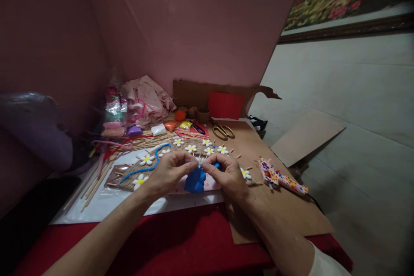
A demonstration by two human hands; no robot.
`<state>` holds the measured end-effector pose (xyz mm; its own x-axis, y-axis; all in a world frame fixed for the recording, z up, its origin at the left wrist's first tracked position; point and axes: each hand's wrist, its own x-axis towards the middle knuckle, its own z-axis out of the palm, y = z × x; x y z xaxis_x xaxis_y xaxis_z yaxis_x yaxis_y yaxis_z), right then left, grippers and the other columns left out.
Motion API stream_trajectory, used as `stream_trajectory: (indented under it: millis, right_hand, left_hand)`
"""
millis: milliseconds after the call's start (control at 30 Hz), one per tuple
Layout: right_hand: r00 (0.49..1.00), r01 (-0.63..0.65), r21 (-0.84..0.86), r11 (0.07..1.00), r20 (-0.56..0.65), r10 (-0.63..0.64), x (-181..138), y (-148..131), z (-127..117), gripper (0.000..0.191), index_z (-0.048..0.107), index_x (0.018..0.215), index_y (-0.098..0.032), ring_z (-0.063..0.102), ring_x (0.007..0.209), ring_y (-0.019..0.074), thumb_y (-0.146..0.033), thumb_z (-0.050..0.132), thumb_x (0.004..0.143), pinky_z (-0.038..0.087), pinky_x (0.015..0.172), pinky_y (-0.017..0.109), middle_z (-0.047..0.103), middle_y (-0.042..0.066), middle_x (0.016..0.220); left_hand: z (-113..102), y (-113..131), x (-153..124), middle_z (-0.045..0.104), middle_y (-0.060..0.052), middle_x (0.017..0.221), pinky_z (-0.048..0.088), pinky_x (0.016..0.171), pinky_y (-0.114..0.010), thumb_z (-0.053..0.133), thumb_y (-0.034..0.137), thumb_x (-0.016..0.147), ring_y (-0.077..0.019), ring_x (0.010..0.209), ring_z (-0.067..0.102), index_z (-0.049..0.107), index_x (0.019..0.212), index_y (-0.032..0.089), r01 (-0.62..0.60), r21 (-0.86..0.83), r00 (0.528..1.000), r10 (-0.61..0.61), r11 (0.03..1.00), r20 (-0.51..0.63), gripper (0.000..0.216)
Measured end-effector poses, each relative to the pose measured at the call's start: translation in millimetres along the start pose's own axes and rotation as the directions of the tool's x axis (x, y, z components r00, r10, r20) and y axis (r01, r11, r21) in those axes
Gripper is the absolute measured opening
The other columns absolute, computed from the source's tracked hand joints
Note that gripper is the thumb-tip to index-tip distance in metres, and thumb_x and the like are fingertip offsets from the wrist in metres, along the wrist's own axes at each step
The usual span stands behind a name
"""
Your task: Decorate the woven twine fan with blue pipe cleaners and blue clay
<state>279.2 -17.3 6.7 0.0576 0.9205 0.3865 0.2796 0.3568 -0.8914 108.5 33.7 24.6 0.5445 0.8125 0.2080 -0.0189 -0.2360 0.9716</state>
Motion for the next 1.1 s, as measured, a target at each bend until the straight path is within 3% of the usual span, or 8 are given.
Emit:
stream_trajectory:
  millis: [400, 600, 667, 733, 767, 867, 1000, 1100]
  right_hand:
    - [0.996, -0.055, 0.053, 0.997, -0.067, 0.059, 2.4, 4.3, -0.9, 0.028, 0.058, 0.065, -0.017, 0.040, 0.049, 0.0096, -0.042, 0.063, 0.078, 0.032, 0.048, 0.023, 0.047, -0.004, 0.054]
    - [0.989, -0.010, -0.036, 0.999, -0.150, 0.005, 2.1, 6.7, 0.9, 0.026, 0.058, 0.070, -0.017, 0.046, 0.056, 0.0105, -0.041, 0.062, 0.079, 0.037, 0.052, 0.022, 0.052, -0.002, 0.061]
    - [0.982, -0.014, 0.013, 1.000, -0.188, 0.016, 3.8, 9.2, 0.0, 0.025, 0.059, 0.085, -0.017, 0.047, 0.056, 0.0107, -0.042, 0.060, 0.080, 0.039, 0.052, 0.022, 0.054, -0.001, 0.066]
    - [0.977, -0.014, 0.112, 0.994, -0.210, 0.037, 6.4, 12.0, -0.9, 0.028, 0.054, 0.098, -0.019, 0.046, 0.052, 0.0095, -0.041, 0.059, 0.081, 0.040, 0.048, 0.022, 0.053, -0.003, 0.068]
    - [0.978, -0.007, 0.167, 0.986, -0.206, 0.042, 7.9, 13.1, -1.0, 0.028, 0.052, 0.100, -0.020, 0.046, 0.051, 0.0087, -0.039, 0.059, 0.081, 0.040, 0.048, 0.021, 0.053, -0.003, 0.070]
    - [0.985, 0.034, 0.306, 0.951, -0.169, 0.020, 11.4, 14.4, 0.6, 0.027, 0.051, 0.098, -0.020, 0.054, 0.064, 0.0099, -0.031, 0.063, 0.076, 0.049, 0.058, 0.024, 0.056, 0.000, 0.084]
    - [0.992, 0.042, 0.385, 0.922, -0.125, 0.007, 11.8, 15.4, 4.9, 0.036, 0.049, 0.101, -0.019, 0.060, 0.072, 0.0143, -0.030, 0.068, 0.072, 0.053, 0.059, 0.028, 0.060, 0.003, 0.090]
    - [0.994, 0.044, 0.270, 0.962, -0.107, -0.015, 7.8, 18.2, 7.3, 0.043, 0.046, 0.107, -0.020, 0.060, 0.067, 0.0145, -0.027, 0.069, 0.071, 0.051, 0.053, 0.027, 0.063, 0.002, 0.085]
  left_hand:
    - [-2.1, -2.0, 0.5, 0.061, -0.002, 0.062, 0.047, 0.059, -0.026, 0.066, 0.035, 0.072, -0.0126, 0.059, 0.057, 0.064, 0.070, 0.012, 0.006, -0.013, 0.997, -0.007, 1.000, -0.075, 0.023]
    - [0.3, -2.0, 0.7, 0.057, 0.000, 0.049, 0.038, 0.042, -0.020, 0.067, 0.033, 0.070, -0.0091, 0.043, 0.051, 0.062, 0.067, 0.011, -0.004, 0.008, 0.988, 0.005, 1.000, -0.153, 0.022]
    - [-6.0, -1.9, 4.1, 0.056, 0.001, 0.046, 0.035, 0.038, -0.019, 0.067, 0.032, 0.070, -0.0089, 0.038, 0.049, 0.060, 0.068, 0.011, 0.017, -0.065, 0.957, -0.035, 0.998, -0.287, 0.022]
    - [-18.6, -0.9, 9.1, 0.058, 0.001, 0.048, 0.040, 0.041, -0.020, 0.069, 0.028, 0.067, -0.0107, 0.041, 0.054, 0.057, 0.066, 0.012, -0.027, -0.212, 0.885, -0.075, 0.977, -0.460, 0.020]
    - [-26.2, -0.3, 11.7, 0.061, 0.000, 0.054, 0.046, 0.047, -0.022, 0.069, 0.025, 0.066, -0.0131, 0.049, 0.060, 0.057, 0.069, 0.012, -0.084, -0.309, 0.846, -0.096, 0.947, -0.525, 0.018]
    - [-46.0, -0.2, 16.3, 0.067, -0.005, 0.074, 0.052, 0.073, -0.030, 0.066, 0.022, 0.069, -0.0180, 0.078, 0.066, 0.055, 0.074, 0.014, -0.220, -0.443, 0.806, -0.094, 0.869, -0.584, 0.015]
    - [-45.1, -5.7, 13.8, 0.067, -0.006, 0.077, 0.049, 0.065, -0.027, 0.072, 0.024, 0.063, -0.0165, 0.072, 0.066, 0.057, 0.079, 0.013, -0.102, -0.384, 0.865, -0.109, 0.918, -0.491, 0.025]
    - [-26.4, -9.4, 8.9, 0.065, -0.004, 0.069, 0.042, 0.050, -0.021, 0.072, 0.033, 0.065, -0.0105, 0.054, 0.059, 0.060, 0.082, 0.012, -0.031, -0.245, 0.929, -0.062, 0.969, -0.364, 0.030]
